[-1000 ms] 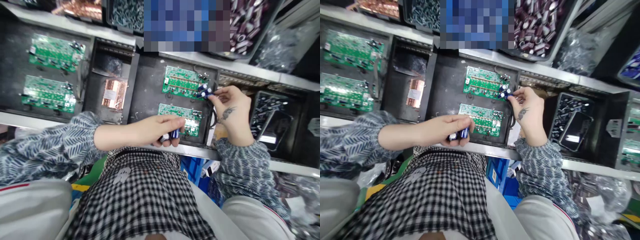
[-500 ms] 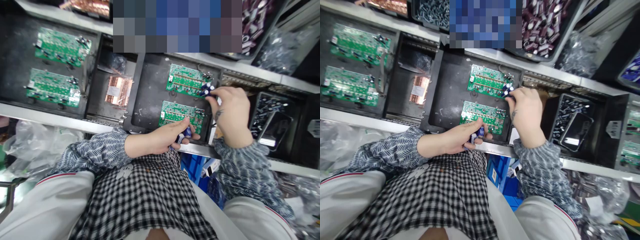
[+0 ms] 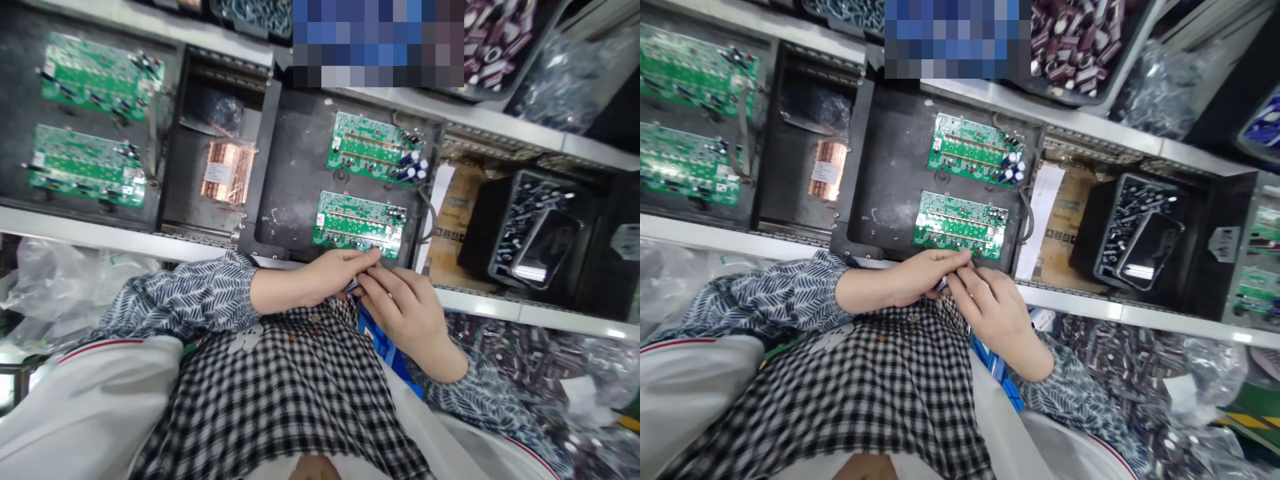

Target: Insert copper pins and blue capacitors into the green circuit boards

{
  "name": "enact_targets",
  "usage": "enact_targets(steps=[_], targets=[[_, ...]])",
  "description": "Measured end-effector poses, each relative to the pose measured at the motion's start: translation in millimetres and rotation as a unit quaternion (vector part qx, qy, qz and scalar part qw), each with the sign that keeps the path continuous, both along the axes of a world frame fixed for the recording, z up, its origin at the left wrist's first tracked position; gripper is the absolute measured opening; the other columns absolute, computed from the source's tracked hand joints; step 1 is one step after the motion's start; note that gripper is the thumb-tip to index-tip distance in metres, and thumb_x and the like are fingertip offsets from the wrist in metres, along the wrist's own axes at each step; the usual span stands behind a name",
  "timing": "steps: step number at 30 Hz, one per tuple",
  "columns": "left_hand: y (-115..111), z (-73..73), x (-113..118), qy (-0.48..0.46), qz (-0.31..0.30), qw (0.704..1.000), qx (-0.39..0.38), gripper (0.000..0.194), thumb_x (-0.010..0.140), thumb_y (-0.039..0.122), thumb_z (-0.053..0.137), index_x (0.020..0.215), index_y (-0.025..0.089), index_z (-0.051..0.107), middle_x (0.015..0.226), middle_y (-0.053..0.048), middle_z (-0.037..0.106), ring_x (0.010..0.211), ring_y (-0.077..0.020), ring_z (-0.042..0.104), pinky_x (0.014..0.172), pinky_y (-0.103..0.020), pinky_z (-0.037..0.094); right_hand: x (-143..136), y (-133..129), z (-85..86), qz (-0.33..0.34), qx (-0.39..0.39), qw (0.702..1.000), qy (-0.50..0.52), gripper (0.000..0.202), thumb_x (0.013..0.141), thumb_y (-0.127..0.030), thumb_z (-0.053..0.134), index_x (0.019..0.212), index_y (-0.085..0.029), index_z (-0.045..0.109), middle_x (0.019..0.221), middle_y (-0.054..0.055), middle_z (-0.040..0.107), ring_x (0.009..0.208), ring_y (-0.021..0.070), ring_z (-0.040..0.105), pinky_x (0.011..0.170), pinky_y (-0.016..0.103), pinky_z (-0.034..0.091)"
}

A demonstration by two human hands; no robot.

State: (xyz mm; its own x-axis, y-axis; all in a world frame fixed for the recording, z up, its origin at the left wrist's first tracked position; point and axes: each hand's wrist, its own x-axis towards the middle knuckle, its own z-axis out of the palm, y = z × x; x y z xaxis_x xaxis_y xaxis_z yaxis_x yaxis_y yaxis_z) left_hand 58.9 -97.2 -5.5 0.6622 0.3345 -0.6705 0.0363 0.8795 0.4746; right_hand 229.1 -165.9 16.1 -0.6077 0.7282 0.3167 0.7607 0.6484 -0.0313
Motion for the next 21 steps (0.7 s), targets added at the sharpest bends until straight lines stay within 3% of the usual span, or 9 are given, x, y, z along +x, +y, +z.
enact_targets(steps=[3,8,12,15,17,21], targets=[[-1.5,1.0,-0.1,0.02,-0.011,1.0,-0.005,0.039,0.103,0.052,0.056,0.093,0.015,0.067,0.068,0.004,0.052,0.055,-0.0059,0.045,0.047,-0.015,0.028,-4.9,-4.9,-8.4,-0.018,0.025,1.0,0.002,0.02,0.093,-0.017,0.07,0.113,-0.018,0.07,0.104,0.008,0.077,0.096,0.0226,0.065,0.08,0.037,0.051],[-2.6,3.8,-2.9,0.038,-0.058,0.998,-0.004,0.045,0.106,0.053,0.047,0.097,0.014,0.068,0.071,0.001,0.058,0.056,-0.007,0.051,0.049,-0.017,0.031,-7.1,-8.0,-17.1,-0.031,-0.002,0.997,0.076,0.025,0.094,-0.017,0.068,0.119,-0.021,0.067,0.105,0.008,0.078,0.093,0.0219,0.07,0.079,0.036,0.056],[-4.6,-1.4,-13.0,-0.042,-0.066,0.996,-0.035,0.041,0.106,0.048,0.044,0.106,0.013,0.065,0.074,-0.003,0.064,0.05,-0.0061,0.047,0.045,-0.017,0.019,-0.5,-8.2,-14.2,-0.133,-0.058,0.963,0.225,0.028,0.091,-0.01,0.068,0.114,-0.026,0.07,0.103,0.005,0.077,0.091,0.0203,0.074,0.079,0.034,0.061],[-6.3,-6.1,-25.0,-0.142,-0.095,0.985,-0.026,0.039,0.105,0.041,0.042,0.123,0.014,0.063,0.095,-0.012,0.073,0.046,-0.0042,0.037,0.043,-0.019,0.013,14.7,-2.2,-8.7,-0.218,-0.104,0.927,0.288,0.019,0.091,-0.017,0.071,0.106,-0.028,0.072,0.102,0.003,0.077,0.092,0.0216,0.074,0.078,0.036,0.062],[-7.9,-7.5,-31.0,-0.185,-0.103,0.977,-0.017,0.038,0.105,0.038,0.042,0.13,0.015,0.059,0.105,-0.015,0.074,0.045,-0.004,0.035,0.043,-0.02,0.015,26.8,6.0,-9.1,-0.253,-0.12,0.92,0.274,0.014,0.093,-0.023,0.07,0.106,-0.027,0.073,0.104,0.005,0.075,0.091,0.0229,0.073,0.073,0.038,0.062],[-13.0,-7.4,-32.2,-0.198,-0.082,0.977,-0.019,0.024,0.105,0.033,0.045,0.124,0.019,0.048,0.103,-0.012,0.074,0.05,-0.0064,0.044,0.045,-0.02,0.02,42.1,27.1,-21.1,-0.244,-0.123,0.949,0.156,0.017,0.098,-0.03,0.061,0.112,-0.027,0.071,0.094,0.006,0.074,0.081,0.0254,0.07,0.072,0.045,0.061]])
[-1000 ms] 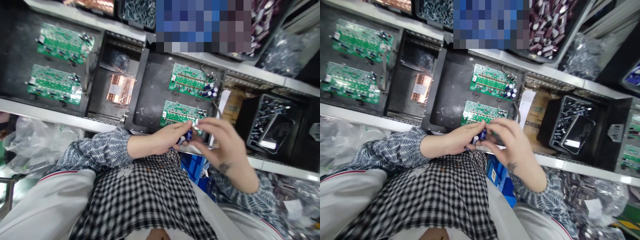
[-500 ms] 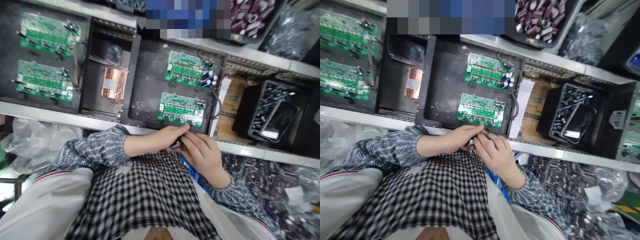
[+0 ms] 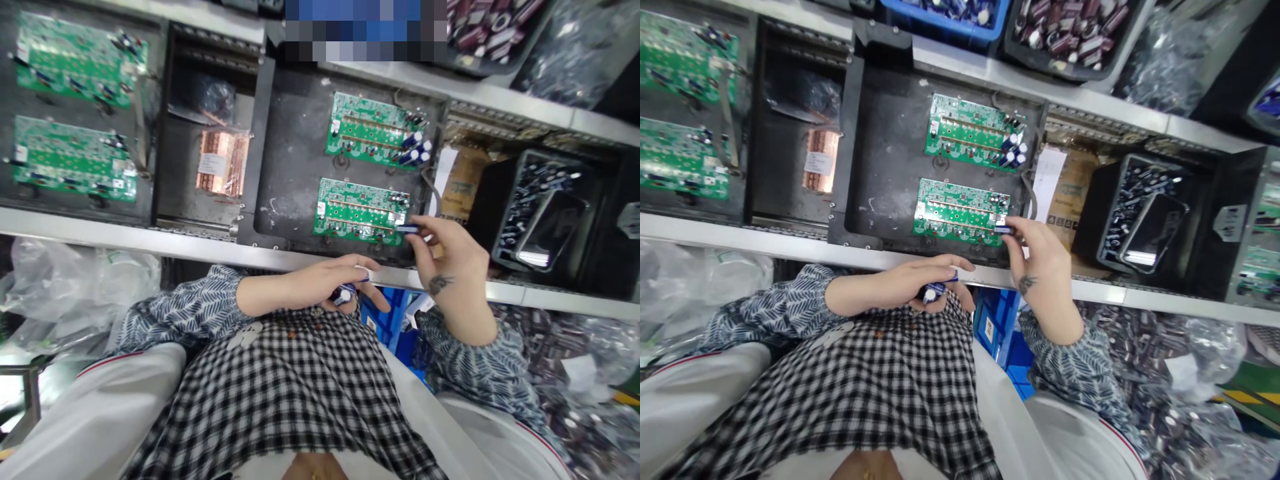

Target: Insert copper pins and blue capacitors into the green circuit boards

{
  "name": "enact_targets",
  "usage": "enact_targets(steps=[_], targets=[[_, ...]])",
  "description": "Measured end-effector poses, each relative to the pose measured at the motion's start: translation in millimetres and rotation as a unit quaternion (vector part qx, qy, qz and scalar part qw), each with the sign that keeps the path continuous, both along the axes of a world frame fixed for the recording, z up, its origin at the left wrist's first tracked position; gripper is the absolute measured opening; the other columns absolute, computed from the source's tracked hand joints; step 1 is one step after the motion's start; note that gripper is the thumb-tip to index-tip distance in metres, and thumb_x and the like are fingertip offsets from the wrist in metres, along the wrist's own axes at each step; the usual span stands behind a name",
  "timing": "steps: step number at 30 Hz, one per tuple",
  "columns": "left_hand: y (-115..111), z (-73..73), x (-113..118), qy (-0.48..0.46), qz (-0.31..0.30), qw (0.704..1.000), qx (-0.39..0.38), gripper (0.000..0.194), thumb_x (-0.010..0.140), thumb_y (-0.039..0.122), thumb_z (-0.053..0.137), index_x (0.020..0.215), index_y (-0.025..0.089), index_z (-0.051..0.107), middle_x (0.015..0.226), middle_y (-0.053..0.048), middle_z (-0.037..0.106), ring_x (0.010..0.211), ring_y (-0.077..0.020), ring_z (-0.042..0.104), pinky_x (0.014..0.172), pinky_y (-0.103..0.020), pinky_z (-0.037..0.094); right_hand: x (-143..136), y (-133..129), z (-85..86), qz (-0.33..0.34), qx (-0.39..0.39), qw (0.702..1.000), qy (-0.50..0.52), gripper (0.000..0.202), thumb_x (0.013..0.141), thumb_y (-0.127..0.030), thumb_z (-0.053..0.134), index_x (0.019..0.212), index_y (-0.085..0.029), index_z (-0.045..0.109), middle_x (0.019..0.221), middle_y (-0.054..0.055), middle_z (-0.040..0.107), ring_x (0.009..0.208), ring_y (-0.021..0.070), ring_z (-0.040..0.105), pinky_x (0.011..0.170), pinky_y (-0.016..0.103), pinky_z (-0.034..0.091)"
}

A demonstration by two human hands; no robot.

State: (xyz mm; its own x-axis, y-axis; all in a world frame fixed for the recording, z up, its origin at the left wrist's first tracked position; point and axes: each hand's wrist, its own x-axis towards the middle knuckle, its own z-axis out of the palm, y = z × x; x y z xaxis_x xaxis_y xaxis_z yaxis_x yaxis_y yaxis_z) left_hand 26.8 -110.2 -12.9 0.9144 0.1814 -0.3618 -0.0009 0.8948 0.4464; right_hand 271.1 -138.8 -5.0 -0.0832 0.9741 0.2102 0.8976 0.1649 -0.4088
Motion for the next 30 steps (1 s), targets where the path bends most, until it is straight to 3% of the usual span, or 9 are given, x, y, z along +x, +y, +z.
enact_targets(steps=[2,4,9,16,20,26,30], targets=[[-2.0,-0.2,2.8,0.001,0.022,1.0,-0.014,0.014,0.106,0.032,0.047,0.11,0.018,0.046,0.1,-0.01,0.073,0.052,-0.0066,0.047,0.045,-0.019,0.021,1.5,8.8,-6.3,0.02,-0.001,0.998,-0.051,0.016,0.099,-0.033,0.061,0.11,-0.028,0.07,0.087,0.005,0.073,0.08,0.0272,0.068,0.072,0.046,0.059],[-2.6,-0.6,5.7,0.009,0.044,0.998,-0.033,0.017,0.106,0.033,0.049,0.098,0.018,0.046,0.095,-0.008,0.071,0.052,-0.0053,0.046,0.044,-0.017,0.02,1.0,14.4,-9.6,0.028,-0.01,0.996,-0.086,0.013,0.1,-0.035,0.059,0.106,-0.029,0.07,0.086,0.007,0.073,0.082,0.0286,0.066,0.071,0.046,0.057],[1.5,2.7,14.2,0.056,0.091,0.992,-0.068,0.026,0.099,0.039,0.066,0.094,0.015,0.057,0.084,0.0,0.06,0.053,-0.0023,0.043,0.043,-0.014,0.016,0.4,18.2,-8.5,0.002,-0.034,0.995,-0.099,0.014,0.1,-0.038,0.06,0.099,-0.027,0.07,0.084,0.009,0.073,0.078,0.0286,0.063,0.07,0.045,0.053],[7.0,16.3,26.3,0.114,0.145,0.971,-0.155,0.006,0.095,0.016,0.066,0.092,0.012,0.064,0.086,-0.001,0.058,0.061,-0.0031,0.049,0.042,-0.011,0.02,0.8,21.4,-6.9,-0.012,-0.065,0.993,-0.096,0.02,0.098,-0.041,0.062,0.093,-0.024,0.069,0.079,0.009,0.069,0.075,0.0287,0.062,0.068,0.043,0.049],[7.4,15.4,25.8,0.11,0.147,0.97,-0.161,0.007,0.095,0.013,0.064,0.089,0.012,0.061,0.087,-0.002,0.058,0.064,-0.0038,0.057,0.041,-0.012,0.017,1.7,20.1,-6.5,0.01,-0.047,0.994,-0.099,0.02,0.1,-0.043,0.059,0.094,-0.025,0.067,0.079,0.008,0.069,0.071,0.0281,0.06,0.063,0.043,0.047],[2.0,7.8,25.1,0.113,0.131,0.975,-0.139,0.017,0.102,0.029,0.063,0.095,0.014,0.061,0.087,-0.002,0.06,0.061,-0.0033,0.055,0.043,-0.013,0.015,1.9,20.3,-6.4,0.019,-0.045,0.993,-0.108,0.015,0.099,-0.04,0.061,0.094,-0.027,0.067,0.076,0.007,0.067,0.07,0.0273,0.059,0.061,0.041,0.047],[-0.5,8.1,26.0,0.122,0.163,0.975,-0.093,0.011,0.092,0.02,0.072,0.097,0.015,0.063,0.092,-0.002,0.06,0.073,-0.0053,0.059,0.047,-0.014,0.019,-5.1,21.2,-10.3,-0.012,-0.057,0.994,-0.097,0.018,0.096,-0.042,0.065,0.089,-0.025,0.067,0.074,0.007,0.065,0.074,0.0282,0.06,0.067,0.043,0.049]])
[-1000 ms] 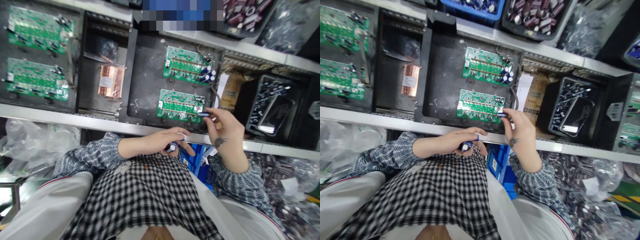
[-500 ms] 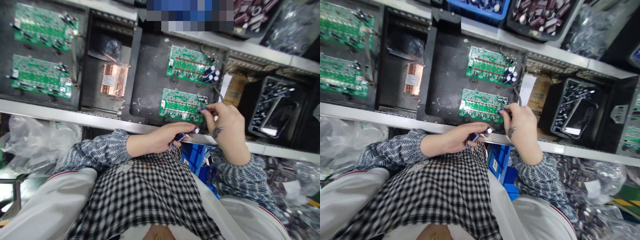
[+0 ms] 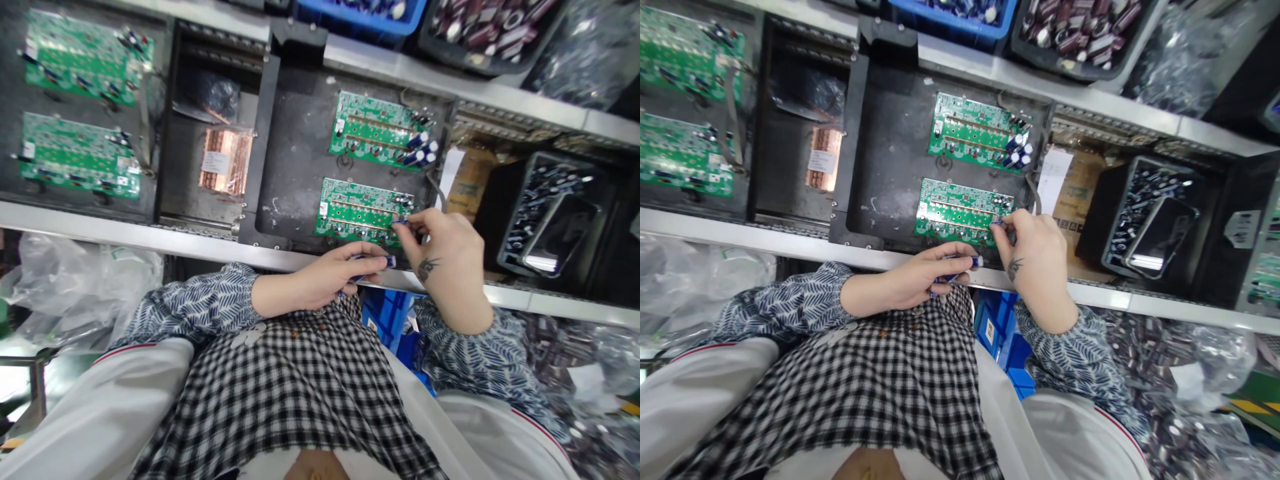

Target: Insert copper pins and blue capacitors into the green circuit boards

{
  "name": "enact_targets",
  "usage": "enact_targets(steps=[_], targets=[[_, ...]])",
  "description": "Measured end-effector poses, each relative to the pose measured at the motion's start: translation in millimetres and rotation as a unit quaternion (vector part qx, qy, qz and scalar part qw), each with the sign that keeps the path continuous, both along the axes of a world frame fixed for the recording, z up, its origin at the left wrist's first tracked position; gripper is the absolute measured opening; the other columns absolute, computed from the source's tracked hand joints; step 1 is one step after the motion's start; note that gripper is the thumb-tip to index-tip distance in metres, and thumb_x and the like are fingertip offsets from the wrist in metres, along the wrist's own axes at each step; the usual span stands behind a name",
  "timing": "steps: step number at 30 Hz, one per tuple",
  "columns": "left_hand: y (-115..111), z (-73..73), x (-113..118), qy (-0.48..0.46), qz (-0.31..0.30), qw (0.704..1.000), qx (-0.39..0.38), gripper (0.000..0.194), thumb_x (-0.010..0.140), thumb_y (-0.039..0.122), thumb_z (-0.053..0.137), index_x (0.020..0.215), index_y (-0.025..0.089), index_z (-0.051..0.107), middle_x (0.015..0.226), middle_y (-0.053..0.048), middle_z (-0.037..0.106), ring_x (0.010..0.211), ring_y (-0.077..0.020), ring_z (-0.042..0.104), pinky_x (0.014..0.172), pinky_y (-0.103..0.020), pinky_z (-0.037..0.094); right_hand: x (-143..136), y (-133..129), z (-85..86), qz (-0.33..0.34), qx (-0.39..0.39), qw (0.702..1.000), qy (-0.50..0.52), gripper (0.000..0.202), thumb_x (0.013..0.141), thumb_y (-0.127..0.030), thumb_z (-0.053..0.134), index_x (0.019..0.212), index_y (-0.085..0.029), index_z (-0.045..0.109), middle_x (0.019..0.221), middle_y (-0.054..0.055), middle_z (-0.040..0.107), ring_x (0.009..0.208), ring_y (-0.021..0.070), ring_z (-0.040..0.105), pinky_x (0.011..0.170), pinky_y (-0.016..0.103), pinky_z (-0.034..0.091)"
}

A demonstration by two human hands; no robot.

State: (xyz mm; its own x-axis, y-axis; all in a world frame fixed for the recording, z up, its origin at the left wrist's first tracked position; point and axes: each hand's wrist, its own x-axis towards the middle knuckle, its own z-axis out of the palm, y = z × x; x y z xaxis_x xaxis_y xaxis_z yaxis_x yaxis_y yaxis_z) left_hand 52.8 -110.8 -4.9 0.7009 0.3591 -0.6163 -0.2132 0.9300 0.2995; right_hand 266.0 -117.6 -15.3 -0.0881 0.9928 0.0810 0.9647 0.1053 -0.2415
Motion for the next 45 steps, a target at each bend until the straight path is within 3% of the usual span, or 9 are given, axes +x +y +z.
enact_targets(steps=[7,12,15,19,27,32,37,41,45], targets=[[-3.6,-1.1,1.9,0.028,0.006,0.996,0.082,0.017,0.09,0.021,0.074,0.098,0.016,0.059,0.079,0.003,0.053,0.063,-0.0047,0.043,0.049,-0.015,0.024,-22.1,-33.9,20.1,0.009,0.022,0.992,0.122,0.018,0.097,-0.033,0.061,0.111,-0.024,0.068,0.086,0.003,0.07,0.076,0.0218,0.063,0.069,0.037,0.052],[-5.4,-1.6,3.0,-0.009,-0.023,0.998,0.053,0.005,0.096,0.017,0.055,0.091,0.015,0.054,0.086,-0.001,0.053,0.07,-0.0074,0.05,0.051,-0.014,0.032,-13.2,-48.2,12.9,-0.035,-0.028,0.965,0.259,0.011,0.096,-0.032,0.064,0.1,-0.028,0.072,0.089,0.001,0.075,0.074,0.019,0.071,0.067,0.032,0.058],[-5.0,-2.3,0.3,-0.028,-0.041,0.998,0.03,0.008,0.095,0.011,0.046,0.093,0.014,0.054,0.093,-0.003,0.054,0.071,-0.0075,0.052,0.051,-0.015,0.034,0.2,-42.2,-8.1,-0.106,0.015,0.96,0.259,0.014,0.09,-0.038,0.071,0.1,-0.028,0.073,0.087,0.001,0.075,0.076,0.0207,0.073,0.072,0.036,0.062],[-6.8,-7.6,-4.0,-0.092,-0.083,0.99,0.065,0.014,0.1,0.027,0.059,0.101,0.013,0.058,0.083,0.002,0.046,0.058,-0.0043,0.037,0.046,-0.013,0.023,6.3,-37.6,-23.8,-0.115,0.028,0.964,0.238,0.017,0.088,-0.038,0.074,0.1,-0.025,0.071,0.087,0.001,0.076,0.074,0.0212,0.074,0.073,0.037,0.064],[-3.4,-6.0,-1.3,-0.091,-0.094,0.991,-0.019,0.018,0.104,0.017,0.042,0.103,0.012,0.06,0.085,-0.003,0.057,0.057,-0.0051,0.043,0.044,-0.014,0.019,6.9,-31.6,-4.7,0.04,0.035,0.99,0.132,0.008,0.097,-0.024,0.061,0.096,-0.026,0.068,0.108,0.005,0.078,0.098,0.0243,0.075,0.085,0.041,0.063],[-4.6,-2.8,1.8,-0.056,-0.074,0.995,-0.047,0.025,0.108,0.03,0.048,0.088,0.014,0.051,0.08,-0.002,0.056,0.057,-0.0044,0.045,0.043,-0.011,0.019,5.0,-32.6,-4.3,0.114,0.063,0.989,0.073,0.015,0.099,-0.019,0.057,0.101,-0.025,0.071,0.111,0.006,0.077,0.099,0.0238,0.073,0.087,0.042,0.06],[-6.3,-5.0,3.9,-0.05,-0.036,0.998,-0.023,0.015,0.104,0.023,0.056,0.092,0.014,0.053,0.078,0.002,0.051,0.058,-0.0036,0.045,0.044,-0.01,0.023,-12.8,-55.1,12.7,0.056,0.076,0.986,0.14,0.025,0.094,-0.022,0.067,0.119,-0.024,0.07,0.111,0.008,0.075,0.095,0.0243,0.073,0.082,0.04,0.061],[-4.9,-1.7,6.4,-0.019,-0.046,0.999,-0.022,0.003,0.099,0.012,0.055,0.097,0.013,0.058,0.081,0.0,0.056,0.064,-0.0053,0.051,0.048,-0.013,0.031,-10.7,-58.1,18.2,0.08,0.021,0.975,0.206,0.015,0.095,-0.023,0.068,0.108,-0.027,0.073,0.098,0.002,0.076,0.082,0.0202,0.072,0.075,0.034,0.06],[3.1,12.5,-4.2,0.02,-0.076,0.997,-0.001,0.035,0.088,-0.004,0.051,0.118,0.01,0.06,0.114,-0.012,0.068,0.079,-0.0087,0.063,0.054,-0.018,0.035,8.6,-41.7,6.3,-0.021,0.089,0.987,0.132,0.013,0.096,-0.028,0.067,0.106,-0.023,0.074,0.09,0.005,0.075,0.074,0.0211,0.069,0.073,0.038,0.058]])
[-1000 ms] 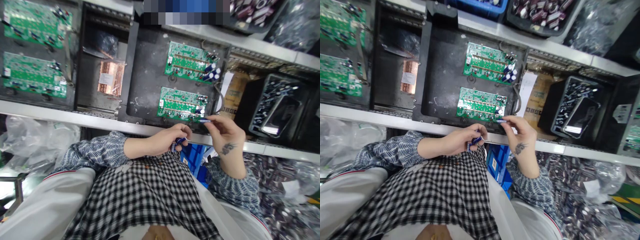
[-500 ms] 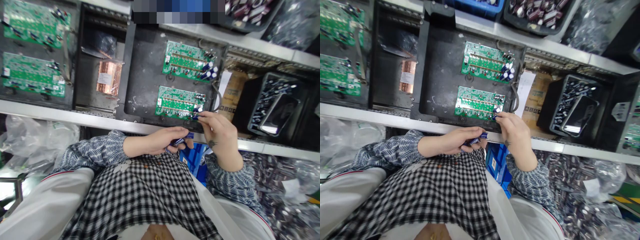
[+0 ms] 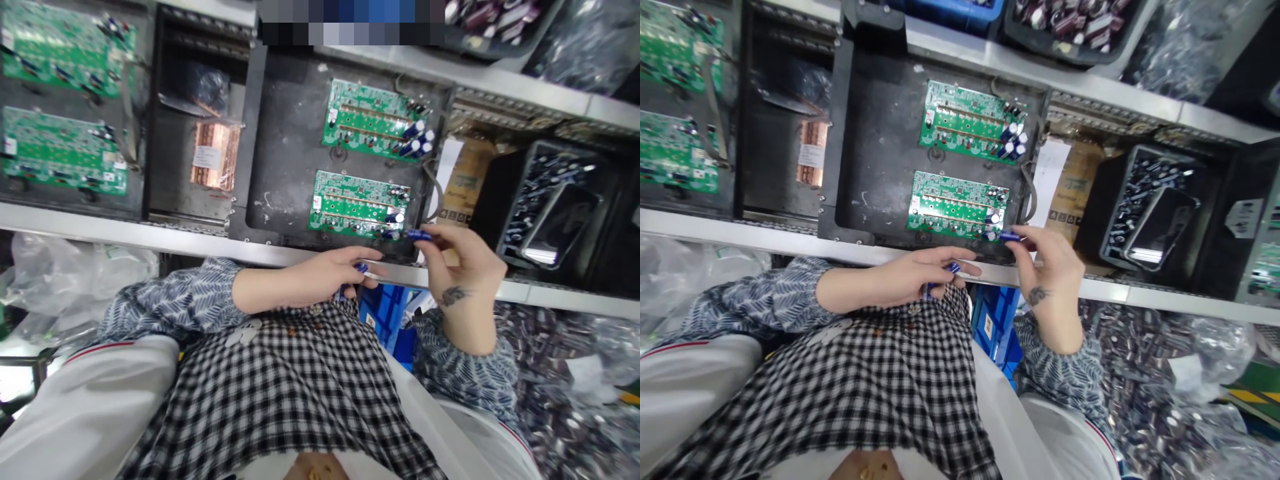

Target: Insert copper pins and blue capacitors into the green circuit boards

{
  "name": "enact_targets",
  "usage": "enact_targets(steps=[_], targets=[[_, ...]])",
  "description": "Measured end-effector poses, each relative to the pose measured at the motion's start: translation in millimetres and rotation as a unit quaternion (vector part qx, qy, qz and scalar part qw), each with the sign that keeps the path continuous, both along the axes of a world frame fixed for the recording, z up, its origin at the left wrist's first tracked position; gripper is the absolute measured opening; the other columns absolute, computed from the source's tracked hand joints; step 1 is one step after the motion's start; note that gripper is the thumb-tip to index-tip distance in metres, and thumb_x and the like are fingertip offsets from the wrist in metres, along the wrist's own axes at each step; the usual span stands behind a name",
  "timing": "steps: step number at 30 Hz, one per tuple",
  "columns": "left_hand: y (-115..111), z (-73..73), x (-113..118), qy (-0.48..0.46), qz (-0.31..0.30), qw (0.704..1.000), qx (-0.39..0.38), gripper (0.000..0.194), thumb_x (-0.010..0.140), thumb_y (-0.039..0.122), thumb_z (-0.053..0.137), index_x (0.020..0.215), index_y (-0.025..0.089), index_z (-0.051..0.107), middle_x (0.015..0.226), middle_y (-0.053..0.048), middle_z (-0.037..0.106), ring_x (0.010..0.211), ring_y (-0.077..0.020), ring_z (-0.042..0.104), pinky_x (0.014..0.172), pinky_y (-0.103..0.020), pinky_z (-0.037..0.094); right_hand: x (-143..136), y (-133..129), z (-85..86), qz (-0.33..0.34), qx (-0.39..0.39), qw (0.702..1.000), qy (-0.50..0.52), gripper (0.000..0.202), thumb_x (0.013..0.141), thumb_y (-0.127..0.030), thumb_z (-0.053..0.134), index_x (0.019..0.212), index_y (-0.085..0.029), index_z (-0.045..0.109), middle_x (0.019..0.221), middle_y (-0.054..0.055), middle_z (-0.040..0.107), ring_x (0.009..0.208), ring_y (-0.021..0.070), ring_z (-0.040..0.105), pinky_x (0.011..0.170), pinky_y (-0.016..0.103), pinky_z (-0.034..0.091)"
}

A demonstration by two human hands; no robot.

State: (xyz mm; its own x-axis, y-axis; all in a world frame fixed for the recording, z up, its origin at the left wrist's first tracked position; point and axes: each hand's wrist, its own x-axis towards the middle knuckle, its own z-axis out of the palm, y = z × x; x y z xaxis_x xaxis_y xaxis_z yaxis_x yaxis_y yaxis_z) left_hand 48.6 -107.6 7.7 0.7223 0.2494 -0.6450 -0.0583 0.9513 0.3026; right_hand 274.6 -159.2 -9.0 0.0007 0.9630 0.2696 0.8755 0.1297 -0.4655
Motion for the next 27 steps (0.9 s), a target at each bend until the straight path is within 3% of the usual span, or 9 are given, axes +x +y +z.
enact_targets(steps=[2,5,10,12,15,19,27], targets=[[12.3,10.4,-10.8,0.002,-0.04,0.998,0.045,0.043,0.088,-0.001,0.055,0.13,0.009,0.059,0.122,-0.015,0.068,0.084,-0.0116,0.066,0.055,-0.019,0.035,6.7,7.6,-5.5,-0.018,-0.005,0.998,-0.055,0.017,0.097,-0.032,0.066,0.107,-0.021,0.074,0.088,0.007,0.075,0.077,0.0238,0.07,0.075,0.04,0.057],[45.0,23.3,-21.8,0.016,-0.099,0.984,0.146,0.043,0.089,0.01,0.066,0.133,0.012,0.062,0.114,-0.012,0.073,0.083,-0.0132,0.066,0.057,-0.02,0.035,8.6,13.8,-8.2,-0.001,-0.046,0.995,-0.093,0.018,0.1,-0.033,0.061,0.108,-0.022,0.073,0.099,0.009,0.077,0.089,0.0264,0.073,0.081,0.04,0.057],[109.0,20.0,1.1,0.079,-0.077,0.948,0.298,0.005,0.091,0.015,0.071,0.095,0.012,0.071,0.089,-0.007,0.072,0.063,-0.0061,0.052,0.054,-0.017,0.028,7.3,16.7,-6.4,0.018,-0.046,0.993,-0.105,0.017,0.101,-0.034,0.06,0.109,-0.024,0.072,0.098,0.007,0.078,0.086,0.0262,0.074,0.074,0.039,0.056],[122.2,14.8,19.6,0.087,-0.058,0.948,0.3,0.01,0.094,0.015,0.068,0.084,0.012,0.067,0.084,-0.006,0.07,0.058,-0.0044,0.045,0.052,-0.018,0.025,7.8,17.9,-5.8,0.024,-0.047,0.993,-0.105,0.017,0.101,-0.035,0.061,0.109,-0.025,0.072,0.098,0.006,0.078,0.085,0.0256,0.074,0.073,0.038,0.056],[123.6,11.4,44.6,0.066,-0.047,0.956,0.283,0.016,0.098,0.013,0.062,0.081,0.012,0.062,0.081,-0.005,0.067,0.056,-0.0036,0.041,0.052,-0.018,0.023,10.1,19.2,-3.7,0.026,-0.052,0.991,-0.119,0.018,0.102,-0.034,0.059,0.11,-0.023,0.072,0.098,0.007,0.078,0.084,0.0263,0.074,0.072,0.038,0.056],[112.2,12.0,66.1,0.052,-0.076,0.958,0.27,0.016,0.099,0.013,0.058,0.084,0.013,0.061,0.083,-0.004,0.067,0.057,-0.0043,0.043,0.054,-0.019,0.025,18.4,16.4,0.4,0.022,-0.06,0.988,-0.144,0.018,0.103,-0.031,0.058,0.112,-0.023,0.071,0.1,0.008,0.078,0.085,0.0258,0.074,0.071,0.037,0.055],[108.5,-1.9,74.0,0.047,-0.119,0.961,0.244,0.02,0.101,0.019,0.057,0.082,0.015,0.054,0.084,-0.003,0.063,0.059,-0.006,0.044,0.057,-0.021,0.03,16.6,3.5,0.1,-0.013,-0.032,0.992,-0.124,0.024,0.1,-0.025,0.059,0.121,-0.022,0.071,0.11,0.009,0.076,0.096,0.0258,0.072,0.085,0.04,0.058]])
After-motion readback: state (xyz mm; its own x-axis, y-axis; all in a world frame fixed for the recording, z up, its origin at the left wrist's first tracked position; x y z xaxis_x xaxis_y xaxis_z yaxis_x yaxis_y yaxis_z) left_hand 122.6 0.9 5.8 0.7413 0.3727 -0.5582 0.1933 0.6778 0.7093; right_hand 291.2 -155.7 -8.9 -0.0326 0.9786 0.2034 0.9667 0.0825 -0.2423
